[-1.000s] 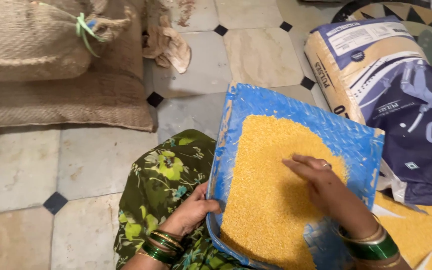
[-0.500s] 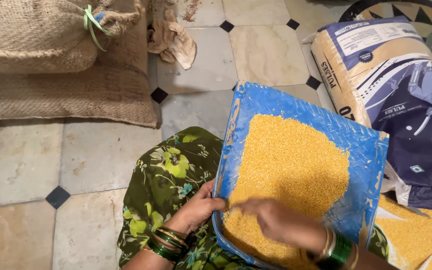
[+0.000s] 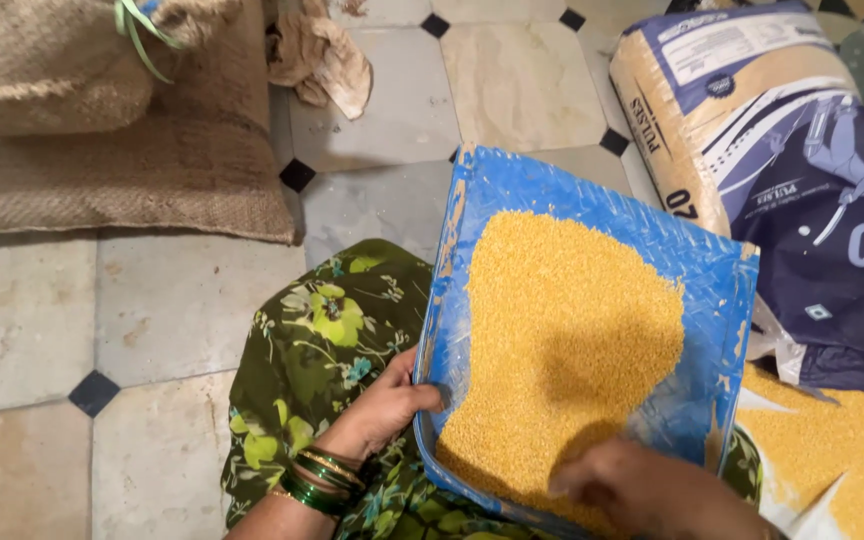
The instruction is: Sorting and winnowing grains using a blue winnowing tray.
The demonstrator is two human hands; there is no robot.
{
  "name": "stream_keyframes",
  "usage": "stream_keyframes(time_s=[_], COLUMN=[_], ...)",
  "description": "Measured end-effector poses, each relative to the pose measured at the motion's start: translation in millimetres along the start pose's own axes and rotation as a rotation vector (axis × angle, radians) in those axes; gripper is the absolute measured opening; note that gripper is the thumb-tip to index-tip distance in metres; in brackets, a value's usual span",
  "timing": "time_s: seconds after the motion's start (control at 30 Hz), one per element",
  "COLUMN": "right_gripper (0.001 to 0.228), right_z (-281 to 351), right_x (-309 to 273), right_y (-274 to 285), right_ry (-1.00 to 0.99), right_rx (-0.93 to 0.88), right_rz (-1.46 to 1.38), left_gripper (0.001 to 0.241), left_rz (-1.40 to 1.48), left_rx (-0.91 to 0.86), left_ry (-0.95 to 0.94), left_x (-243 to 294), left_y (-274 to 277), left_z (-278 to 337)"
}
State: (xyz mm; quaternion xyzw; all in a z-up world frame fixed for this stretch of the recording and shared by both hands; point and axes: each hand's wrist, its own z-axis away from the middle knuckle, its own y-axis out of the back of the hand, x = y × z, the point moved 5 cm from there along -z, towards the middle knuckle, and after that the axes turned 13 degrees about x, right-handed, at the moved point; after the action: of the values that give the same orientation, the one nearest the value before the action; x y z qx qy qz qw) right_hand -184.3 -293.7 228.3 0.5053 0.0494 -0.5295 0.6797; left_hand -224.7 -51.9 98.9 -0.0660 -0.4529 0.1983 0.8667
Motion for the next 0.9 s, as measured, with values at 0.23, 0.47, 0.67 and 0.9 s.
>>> stream_keyframes(time_s=[0.23,0.47,0.67,0.9], right_gripper=[0.077,0.057,0.021,0.078], right_z=[-40,-1,23,-28], right_x=[28,46,64,54], right_y=[-24,50,-28,1], right_ry=[0.082,0.144,-0.031,-0.029], right_rx=[0.044,0.755,0.022,0.310], right_rz=[0.211,0.261,0.015,0.265], left_gripper=[0.073,0.074,0.070,0.068], left_rz=[0.016,0.062,0.103,0.077], left_rx=[0.013,0.012,0.019,0.012], left_ry=[0.006,0.008,0.035,0.037], left_x=[-3,-9,-5,0], left_y=[2,6,3,1], left_z=[1,-3,-3,1])
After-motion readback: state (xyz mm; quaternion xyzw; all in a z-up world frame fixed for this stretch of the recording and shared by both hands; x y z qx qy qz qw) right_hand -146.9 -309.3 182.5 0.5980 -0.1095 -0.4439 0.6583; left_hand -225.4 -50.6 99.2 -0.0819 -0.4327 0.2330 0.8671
